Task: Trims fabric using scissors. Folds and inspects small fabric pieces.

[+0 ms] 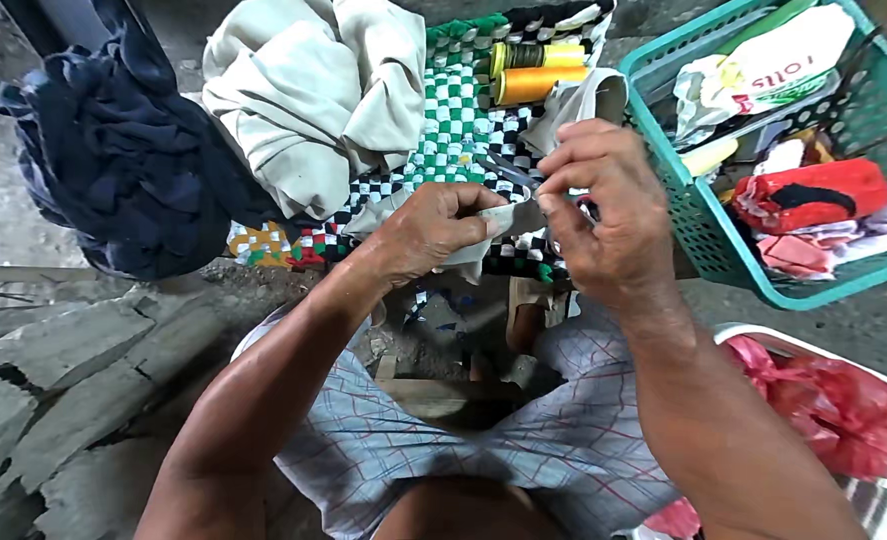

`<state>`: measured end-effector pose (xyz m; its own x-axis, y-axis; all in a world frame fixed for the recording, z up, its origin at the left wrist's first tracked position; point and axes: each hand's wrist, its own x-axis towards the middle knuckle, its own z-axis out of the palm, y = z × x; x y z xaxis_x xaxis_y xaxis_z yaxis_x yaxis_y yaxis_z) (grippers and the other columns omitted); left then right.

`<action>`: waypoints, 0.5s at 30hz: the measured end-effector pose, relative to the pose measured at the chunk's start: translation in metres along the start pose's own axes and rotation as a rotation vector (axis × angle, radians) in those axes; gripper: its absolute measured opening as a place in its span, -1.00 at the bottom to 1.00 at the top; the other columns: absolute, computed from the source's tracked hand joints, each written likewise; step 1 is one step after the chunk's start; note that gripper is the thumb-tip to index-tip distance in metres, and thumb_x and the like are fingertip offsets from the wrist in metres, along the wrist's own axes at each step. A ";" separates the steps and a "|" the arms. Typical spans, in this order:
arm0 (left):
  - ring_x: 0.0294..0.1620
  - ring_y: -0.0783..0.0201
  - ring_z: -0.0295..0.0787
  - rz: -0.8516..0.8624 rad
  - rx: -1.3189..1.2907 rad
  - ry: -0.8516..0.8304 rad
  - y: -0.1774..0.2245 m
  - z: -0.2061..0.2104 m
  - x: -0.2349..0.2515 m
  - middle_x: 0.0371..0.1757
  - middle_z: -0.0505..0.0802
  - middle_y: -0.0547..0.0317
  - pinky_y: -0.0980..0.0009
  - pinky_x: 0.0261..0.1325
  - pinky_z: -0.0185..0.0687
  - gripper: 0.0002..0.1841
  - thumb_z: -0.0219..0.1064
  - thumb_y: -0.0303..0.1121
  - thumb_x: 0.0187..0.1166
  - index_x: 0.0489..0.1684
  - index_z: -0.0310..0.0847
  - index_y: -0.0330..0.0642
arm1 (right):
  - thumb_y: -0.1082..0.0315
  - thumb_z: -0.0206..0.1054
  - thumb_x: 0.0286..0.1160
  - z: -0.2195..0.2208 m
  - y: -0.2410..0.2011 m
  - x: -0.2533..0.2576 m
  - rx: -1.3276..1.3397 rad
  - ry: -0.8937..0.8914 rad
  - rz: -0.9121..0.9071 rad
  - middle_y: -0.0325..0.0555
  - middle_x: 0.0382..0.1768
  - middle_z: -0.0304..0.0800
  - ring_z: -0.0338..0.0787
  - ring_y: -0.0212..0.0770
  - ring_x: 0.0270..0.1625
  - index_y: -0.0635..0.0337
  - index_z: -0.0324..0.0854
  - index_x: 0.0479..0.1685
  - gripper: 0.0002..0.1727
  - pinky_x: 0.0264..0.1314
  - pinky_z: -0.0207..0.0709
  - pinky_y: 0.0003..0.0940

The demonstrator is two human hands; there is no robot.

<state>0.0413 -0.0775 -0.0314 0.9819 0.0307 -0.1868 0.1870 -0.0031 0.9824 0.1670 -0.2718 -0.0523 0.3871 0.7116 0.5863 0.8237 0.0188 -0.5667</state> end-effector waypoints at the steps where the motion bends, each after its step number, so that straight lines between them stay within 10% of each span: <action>1: -0.21 0.39 0.78 0.001 -0.011 -0.002 0.000 0.000 0.000 -0.17 0.85 0.07 0.49 -0.10 0.75 -0.80 0.25 -0.58 0.59 0.05 0.73 -0.38 | 0.43 0.29 0.60 0.005 -0.001 0.000 0.007 -0.030 -0.008 0.11 0.24 0.72 0.48 0.15 0.61 0.31 0.74 -0.14 -0.86 0.71 0.32 0.06; 10: -0.21 0.40 0.78 0.049 0.032 -0.029 -0.002 -0.006 -0.001 -0.16 0.85 0.08 0.50 -0.12 0.73 -0.78 0.23 -0.57 0.60 0.08 0.74 -0.36 | 0.26 0.10 0.80 -0.004 0.019 0.005 0.212 0.074 0.185 0.08 0.21 0.73 0.66 -0.04 0.46 0.29 0.62 -0.10 -0.72 0.50 0.58 -0.09; 15: -0.18 0.45 0.75 0.169 0.084 -0.078 -0.002 -0.016 0.001 -0.16 0.85 0.15 0.52 -0.08 0.71 -0.79 0.19 -0.57 0.60 0.02 0.74 -0.36 | 0.09 0.46 0.45 -0.005 0.027 0.003 0.632 -0.358 0.408 -0.11 0.33 0.73 0.72 -0.22 0.35 0.21 0.30 0.66 -0.22 0.40 0.65 -0.26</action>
<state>0.0419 -0.0615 -0.0337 0.9982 -0.0547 -0.0229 0.0182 -0.0852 0.9962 0.1928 -0.2724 -0.0631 0.3623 0.9261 0.1052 0.2184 0.0254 -0.9755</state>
